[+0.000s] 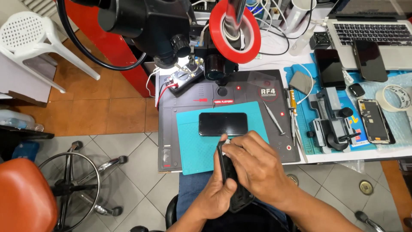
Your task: Cleaning the internal frame of a mobile phone with a cloth and solvent to prepare it for repair or reassembly.
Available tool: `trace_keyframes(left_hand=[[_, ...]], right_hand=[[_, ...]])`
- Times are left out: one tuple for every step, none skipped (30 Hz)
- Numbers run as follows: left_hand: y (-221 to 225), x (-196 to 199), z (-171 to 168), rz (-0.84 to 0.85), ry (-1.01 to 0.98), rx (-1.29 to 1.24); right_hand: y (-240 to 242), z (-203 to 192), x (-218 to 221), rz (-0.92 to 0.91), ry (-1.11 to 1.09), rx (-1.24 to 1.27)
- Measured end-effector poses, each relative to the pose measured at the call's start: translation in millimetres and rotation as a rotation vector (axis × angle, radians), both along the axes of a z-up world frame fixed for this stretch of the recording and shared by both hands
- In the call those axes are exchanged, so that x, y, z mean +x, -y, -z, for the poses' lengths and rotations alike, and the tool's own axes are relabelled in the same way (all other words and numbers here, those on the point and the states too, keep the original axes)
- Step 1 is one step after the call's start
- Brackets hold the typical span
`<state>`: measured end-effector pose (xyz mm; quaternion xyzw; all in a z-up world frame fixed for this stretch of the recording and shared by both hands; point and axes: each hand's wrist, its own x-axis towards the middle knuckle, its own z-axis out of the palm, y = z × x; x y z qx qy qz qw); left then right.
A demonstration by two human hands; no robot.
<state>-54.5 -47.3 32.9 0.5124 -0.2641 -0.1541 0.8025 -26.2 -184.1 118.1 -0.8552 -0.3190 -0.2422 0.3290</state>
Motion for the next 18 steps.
trace_keyframes(left_hand=[[-1,1,1,-0.003,-0.004,0.002],[-2,2,2,-0.044,0.022,-0.001],[-3,5,2,-0.085,0.055,-0.003],[-6,6,1,-0.089,0.056,0.000],[-8,6,0,-0.099,-0.027,-0.030],[-10,7,-1,-0.110,-0.109,-0.061],[-10,8,-3,-0.118,-0.110,-0.063],[-10,10,-5,-0.138,-0.144,-0.065],[-11,9,-6,-0.156,-0.181,-0.062],[-8,6,-2,-0.162,-0.185,-0.060],[-4,2,2,-0.153,-0.145,-0.086],[1,-2,6,-0.145,-0.105,-0.112],[5,-2,10,-0.126,-0.104,-0.114],[10,-3,13,-0.118,-0.097,-0.158],[12,-5,16,-0.125,-0.094,-0.198],[10,-6,13,-0.121,-0.097,-0.195],[7,-4,11,-0.159,-0.126,-0.156],[3,-1,8,-0.196,-0.154,-0.117]], right_hand=[[1,4,-2,-0.003,-0.004,0.002],[1,7,-5,-0.058,-0.081,0.045],[1,10,-5,-0.113,-0.152,0.087],[-1,10,-13,-0.117,-0.151,0.090],[-2,10,-21,-0.106,-0.150,0.046],[-3,10,-28,-0.095,-0.148,0.003],[-1,18,-35,-0.103,-0.149,0.001],[2,25,-42,-0.100,-0.141,-0.014],[4,33,-50,-0.094,-0.138,-0.024],[6,32,-39,-0.100,-0.142,-0.021],[9,30,-31,-0.061,-0.076,-0.040],[14,28,-23,-0.022,-0.010,-0.058],[14,25,-11,-0.003,-0.008,-0.061],[15,22,0,0.036,0.011,-0.067],[14,19,11,0.061,0.026,-0.067],[12,17,3,0.065,0.023,-0.065],[9,16,-2,-0.001,0.027,-0.053],[5,15,-7,-0.068,0.032,-0.042]])
